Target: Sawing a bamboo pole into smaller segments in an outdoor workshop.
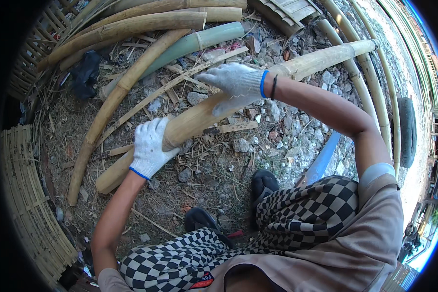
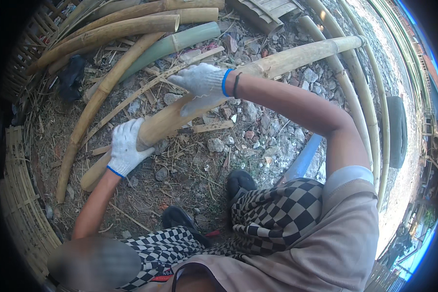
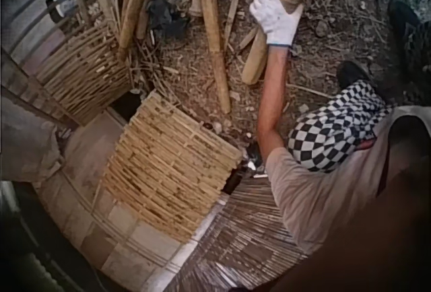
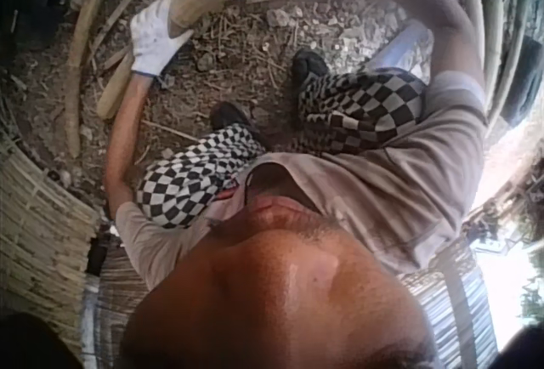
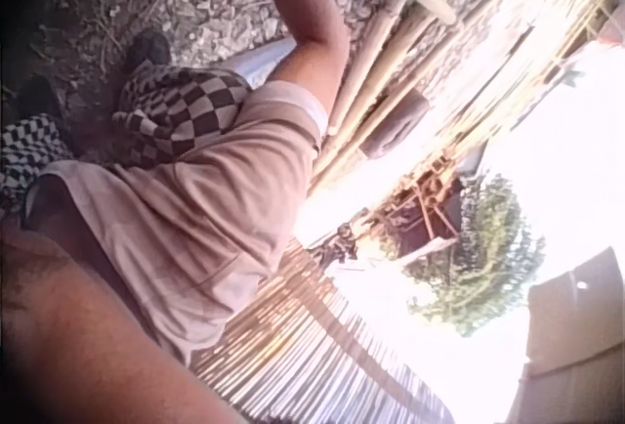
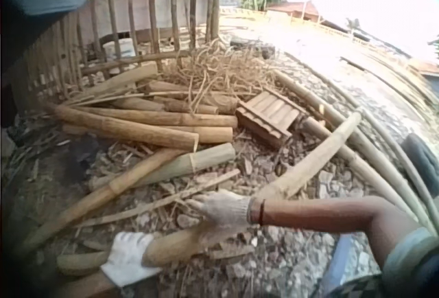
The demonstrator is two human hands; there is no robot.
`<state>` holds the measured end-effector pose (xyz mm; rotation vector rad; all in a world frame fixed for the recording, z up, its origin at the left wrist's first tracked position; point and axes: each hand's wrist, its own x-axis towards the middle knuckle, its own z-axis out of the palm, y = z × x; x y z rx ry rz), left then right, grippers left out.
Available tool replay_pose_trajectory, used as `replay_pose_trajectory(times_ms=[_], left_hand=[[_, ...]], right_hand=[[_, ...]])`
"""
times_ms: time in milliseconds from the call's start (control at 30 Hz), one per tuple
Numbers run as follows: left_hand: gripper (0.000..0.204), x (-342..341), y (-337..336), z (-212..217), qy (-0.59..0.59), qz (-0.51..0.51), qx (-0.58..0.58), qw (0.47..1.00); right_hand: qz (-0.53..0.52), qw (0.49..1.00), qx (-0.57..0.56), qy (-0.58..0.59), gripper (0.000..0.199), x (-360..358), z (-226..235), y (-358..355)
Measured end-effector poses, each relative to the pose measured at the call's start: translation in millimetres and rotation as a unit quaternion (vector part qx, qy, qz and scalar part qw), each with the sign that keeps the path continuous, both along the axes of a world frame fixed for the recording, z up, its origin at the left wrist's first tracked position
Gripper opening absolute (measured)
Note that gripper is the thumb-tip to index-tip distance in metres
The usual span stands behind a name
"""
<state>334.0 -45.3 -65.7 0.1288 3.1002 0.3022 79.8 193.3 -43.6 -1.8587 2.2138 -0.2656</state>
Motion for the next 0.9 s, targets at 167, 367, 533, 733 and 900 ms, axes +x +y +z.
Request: replay_pose_trajectory(times_ms=[167,367,533,733,900], left_hand=[[0.1,-17,43,-22,0.089,-0.036,0.01,0.995],[0.1,0,9,-16,-0.03,-0.001,0.023,0.999],[0.097,71,-58,-10,0.018,0.039,0.005,0.999],[0.094,202,-146,-23,0.065,0.15,-0.094,0.982],[0.068,246,-169,-40,0.088,0.42,-0.029,0.903]], right_hand=[[0.046,0.998,0.04,-0.001,0.086,71,-23,-43],[0.014,1.0,-0.007,0.025,0.075,68,-27,-26],[0.01,0.996,-0.026,0.083,0.077,28,-17,22],[-0.056,0.994,-0.01,0.097,0.077,13,-10,53],[-0.064,0.994,-0.019,0.089,0.074,9,-13,50]])
